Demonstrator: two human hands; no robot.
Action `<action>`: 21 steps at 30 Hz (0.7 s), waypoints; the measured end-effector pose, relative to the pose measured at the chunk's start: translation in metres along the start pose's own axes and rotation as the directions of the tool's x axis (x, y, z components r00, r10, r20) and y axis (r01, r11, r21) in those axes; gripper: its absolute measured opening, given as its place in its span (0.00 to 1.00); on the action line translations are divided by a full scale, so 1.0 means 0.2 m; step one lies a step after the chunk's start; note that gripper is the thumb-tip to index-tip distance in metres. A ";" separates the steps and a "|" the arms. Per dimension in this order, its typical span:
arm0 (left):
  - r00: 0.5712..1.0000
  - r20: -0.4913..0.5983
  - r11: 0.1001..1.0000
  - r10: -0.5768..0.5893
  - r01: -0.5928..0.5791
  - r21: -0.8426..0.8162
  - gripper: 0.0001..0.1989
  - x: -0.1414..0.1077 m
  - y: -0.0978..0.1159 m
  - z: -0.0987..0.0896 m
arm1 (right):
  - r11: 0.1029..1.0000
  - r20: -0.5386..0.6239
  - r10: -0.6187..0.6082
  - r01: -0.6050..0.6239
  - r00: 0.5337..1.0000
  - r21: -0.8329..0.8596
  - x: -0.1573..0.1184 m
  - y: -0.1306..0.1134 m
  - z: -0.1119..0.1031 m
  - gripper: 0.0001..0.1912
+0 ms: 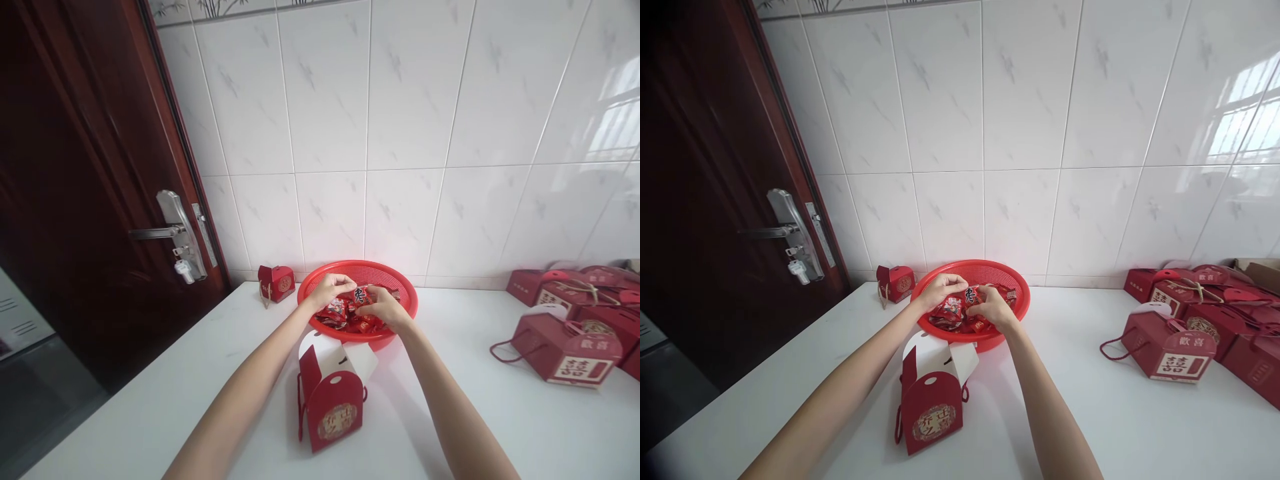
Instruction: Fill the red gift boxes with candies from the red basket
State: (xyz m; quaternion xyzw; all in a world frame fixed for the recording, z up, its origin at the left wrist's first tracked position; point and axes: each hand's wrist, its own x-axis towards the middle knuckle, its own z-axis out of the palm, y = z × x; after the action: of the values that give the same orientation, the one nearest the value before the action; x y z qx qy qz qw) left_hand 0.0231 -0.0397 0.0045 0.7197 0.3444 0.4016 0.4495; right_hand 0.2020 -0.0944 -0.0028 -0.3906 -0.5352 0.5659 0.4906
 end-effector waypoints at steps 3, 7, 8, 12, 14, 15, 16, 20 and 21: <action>1.000 -0.014 1.000 0.000 0.000 0.024 0.19 0.01 0.00 0.00 | 1.000 -0.032 -0.018 0.018 0.999 0.014 0.00 0.00 0.00 0.14; 0.993 -0.098 0.993 -0.065 0.074 0.094 0.20 0.04 -0.06 -0.02 | 0.995 -0.120 -0.051 0.061 0.992 0.084 0.01 0.01 0.00 0.10; 0.988 -0.122 0.986 -0.098 0.113 0.126 0.19 0.05 -0.09 -0.03 | 0.992 -0.148 -0.054 0.070 0.988 0.103 0.01 0.01 0.00 0.09; 0.945 -0.146 0.898 -0.291 0.323 0.299 0.14 0.08 -0.21 -0.07 | 0.980 -0.258 -0.055 0.102 0.964 0.170 0.03 0.01 -0.01 0.09; 0.918 -0.133 0.841 -0.374 0.396 0.368 0.14 0.09 -0.26 -0.08 | 0.971 -0.313 -0.054 0.123 0.948 0.206 0.04 0.02 -0.03 0.08; 0.906 -0.129 0.818 -0.402 0.419 0.395 0.15 0.09 -0.28 -0.08 | 0.965 -0.341 -0.053 0.136 0.939 0.224 0.04 0.02 -0.04 0.07; 0.899 -0.125 0.800 -0.420 0.432 0.416 0.15 0.10 -0.29 -0.08 | 0.959 -0.368 -0.052 0.149 0.928 0.242 0.05 0.02 -0.04 0.07; 0.910 -0.095 0.796 -0.403 0.400 0.455 0.15 0.10 -0.31 -0.09 | 0.938 -0.438 -0.037 0.183 0.898 0.295 0.07 0.04 -0.07 0.07; 0.922 -0.083 0.809 -0.379 0.374 0.454 0.15 0.10 -0.31 -0.08 | 0.935 -0.445 -0.033 0.185 0.895 0.304 0.07 0.04 -0.07 0.07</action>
State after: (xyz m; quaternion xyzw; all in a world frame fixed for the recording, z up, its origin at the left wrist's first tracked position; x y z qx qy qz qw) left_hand 0.0091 0.0060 -0.0422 0.7254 0.5628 0.2069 0.3379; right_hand 0.2123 -0.0773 -0.0110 -0.3852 -0.3290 0.5196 0.6881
